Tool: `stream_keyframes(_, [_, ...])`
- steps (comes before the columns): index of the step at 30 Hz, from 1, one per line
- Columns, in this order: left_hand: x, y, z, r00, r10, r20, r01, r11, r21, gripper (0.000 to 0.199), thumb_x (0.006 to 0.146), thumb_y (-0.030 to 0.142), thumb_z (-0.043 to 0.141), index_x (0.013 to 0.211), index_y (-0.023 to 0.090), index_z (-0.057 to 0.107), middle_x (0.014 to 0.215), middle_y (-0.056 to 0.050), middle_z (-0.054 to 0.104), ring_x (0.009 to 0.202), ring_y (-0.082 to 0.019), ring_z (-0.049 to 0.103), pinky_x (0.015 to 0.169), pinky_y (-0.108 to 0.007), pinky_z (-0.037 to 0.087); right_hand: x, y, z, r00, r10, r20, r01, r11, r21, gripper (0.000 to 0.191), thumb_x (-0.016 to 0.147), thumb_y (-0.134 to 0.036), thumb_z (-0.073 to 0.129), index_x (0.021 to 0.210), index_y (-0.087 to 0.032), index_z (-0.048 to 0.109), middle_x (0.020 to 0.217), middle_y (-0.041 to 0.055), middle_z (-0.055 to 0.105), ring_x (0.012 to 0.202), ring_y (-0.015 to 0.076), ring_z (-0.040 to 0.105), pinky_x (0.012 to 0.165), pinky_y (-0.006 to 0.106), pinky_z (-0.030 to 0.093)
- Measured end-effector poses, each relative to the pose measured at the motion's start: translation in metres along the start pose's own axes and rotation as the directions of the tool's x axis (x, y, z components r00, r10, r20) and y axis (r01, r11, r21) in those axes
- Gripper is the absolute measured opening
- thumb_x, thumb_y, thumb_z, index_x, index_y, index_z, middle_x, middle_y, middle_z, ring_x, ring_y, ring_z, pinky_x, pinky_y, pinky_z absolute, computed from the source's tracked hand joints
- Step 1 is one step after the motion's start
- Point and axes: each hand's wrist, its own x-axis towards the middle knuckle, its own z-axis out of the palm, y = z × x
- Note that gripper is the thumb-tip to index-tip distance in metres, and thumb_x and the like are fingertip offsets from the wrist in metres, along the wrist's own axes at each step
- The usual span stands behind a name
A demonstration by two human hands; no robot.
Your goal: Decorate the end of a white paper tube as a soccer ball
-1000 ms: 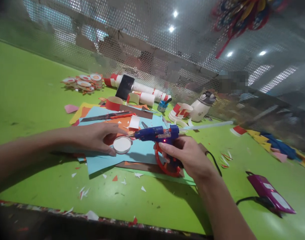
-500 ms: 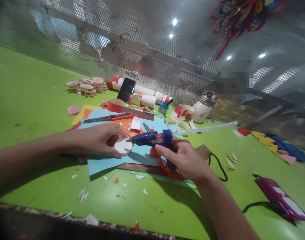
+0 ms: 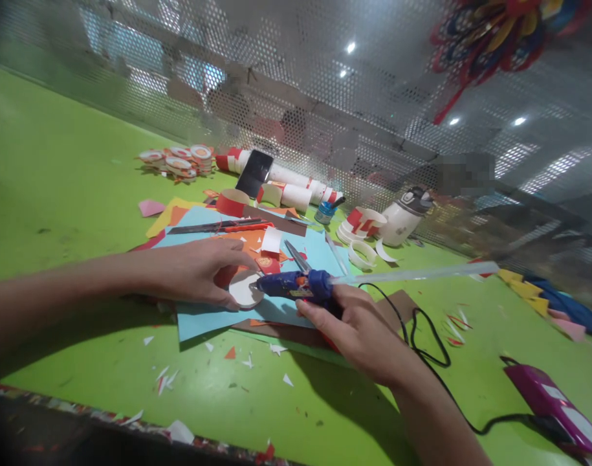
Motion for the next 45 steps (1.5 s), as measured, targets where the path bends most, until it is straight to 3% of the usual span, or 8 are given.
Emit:
stream_keyframes(4, [0.000, 0.000, 0.002, 0.999, 0.037, -0.027, -0.037, 0.999, -0.001, 0.027, 0.073, 0.044, 0.070, 0.085, 0.020, 0.064, 0.086, -0.003, 0.055, 0.076, -0.018, 0.050, 0.062, -0.029, 0.033, -0.001, -0.002, 0.000, 0.998, -0.062, -0.004, 0.062, 0.998, -0.032, 0.040, 0.088, -0.048, 0.054, 0.058, -0.021, 0.053, 0.052, -0.0001, 0.051, 0.046, 0.0128, 0.045, 0.042, 0.026, 0.035])
stream_keyframes(15, [0.004, -0.003, 0.005, 0.998, 0.061, 0.009, -0.061, 0.998, -0.031, 0.025, 0.074, 0.039, 0.071, 0.069, 0.018, 0.057, 0.075, 0.000, 0.053, 0.067, -0.014, 0.048, 0.057, -0.028, 0.029, 0.002, -0.007, 0.006, 0.993, -0.113, -0.037, 0.109, 0.990, -0.085, 0.035, 0.089, -0.036, 0.055, 0.058, -0.023, 0.045, 0.050, -0.0026, 0.044, 0.044, 0.0119, 0.039, 0.041, 0.026, 0.030])
stream_keyframes(22, [0.004, -0.007, 0.006, 0.996, 0.086, 0.030, -0.084, 0.995, -0.060, 0.023, 0.076, 0.041, 0.069, 0.076, 0.020, 0.060, 0.075, 0.000, 0.056, 0.067, -0.015, 0.051, 0.056, -0.027, 0.029, 0.000, -0.006, 0.002, 0.991, -0.135, -0.009, 0.134, 0.988, -0.074, 0.039, 0.089, -0.037, 0.054, 0.054, -0.023, 0.045, 0.052, -0.0010, 0.046, 0.046, 0.0125, 0.042, 0.043, 0.027, 0.032])
stream_keyframes(31, [0.004, -0.003, 0.002, 0.997, 0.058, 0.051, -0.054, 0.996, -0.074, 0.022, 0.076, 0.038, 0.071, 0.076, 0.020, 0.059, 0.075, 0.000, 0.055, 0.068, -0.015, 0.051, 0.058, -0.027, 0.031, 0.001, -0.005, 0.007, 0.991, -0.119, -0.056, 0.111, 0.985, -0.129, 0.056, 0.089, -0.041, 0.053, 0.043, -0.025, 0.026, 0.049, -0.0004, 0.038, 0.044, 0.0125, 0.035, 0.042, 0.028, 0.028])
stream_keyframes(35, [0.003, -0.003, 0.002, 0.995, 0.064, 0.072, -0.058, 0.994, -0.087, 0.020, 0.078, 0.037, 0.070, 0.079, 0.020, 0.060, 0.074, 0.001, 0.057, 0.067, -0.015, 0.051, 0.058, -0.027, 0.031, -0.001, -0.005, 0.007, 0.996, -0.076, -0.037, 0.072, 0.993, -0.091, 0.051, 0.088, -0.042, 0.054, 0.045, -0.024, 0.034, 0.051, 0.0014, 0.046, 0.047, 0.0140, 0.043, 0.044, 0.029, 0.033])
stream_keyframes(40, [0.004, -0.004, 0.003, 0.996, 0.073, 0.048, -0.069, 0.993, -0.092, 0.020, 0.077, 0.038, 0.071, 0.083, 0.021, 0.063, 0.077, 0.000, 0.057, 0.070, -0.015, 0.052, 0.058, -0.027, 0.031, 0.001, -0.004, 0.010, 0.996, 0.067, 0.063, -0.065, 0.998, -0.024, 0.042, 0.091, -0.048, 0.049, 0.064, -0.018, 0.063, 0.075, 0.0091, 0.066, 0.065, 0.0190, 0.060, 0.056, 0.031, 0.046])
stream_keyframes(42, [0.003, -0.004, 0.002, 0.996, 0.071, 0.053, -0.065, 0.992, -0.108, 0.019, 0.077, 0.037, 0.071, 0.086, 0.021, 0.064, 0.078, 0.001, 0.057, 0.069, -0.015, 0.052, 0.058, -0.027, 0.032, 0.001, -0.003, 0.009, 0.992, 0.102, 0.069, -0.101, 0.995, -0.023, 0.043, 0.091, -0.049, 0.048, 0.068, -0.017, 0.065, 0.078, 0.0099, 0.067, 0.068, 0.0195, 0.061, 0.059, 0.031, 0.047])
stream_keyframes(45, [0.002, -0.003, 0.001, 0.996, 0.062, 0.065, -0.055, 0.993, -0.104, 0.018, 0.078, 0.036, 0.070, 0.085, 0.021, 0.064, 0.077, 0.000, 0.056, 0.070, -0.015, 0.051, 0.059, -0.027, 0.032, -0.001, -0.005, 0.008, 0.992, 0.115, 0.058, -0.111, 0.992, -0.063, 0.045, 0.090, -0.049, 0.048, 0.056, -0.019, 0.054, 0.069, 0.0076, 0.061, 0.061, 0.0174, 0.056, 0.056, 0.030, 0.044])
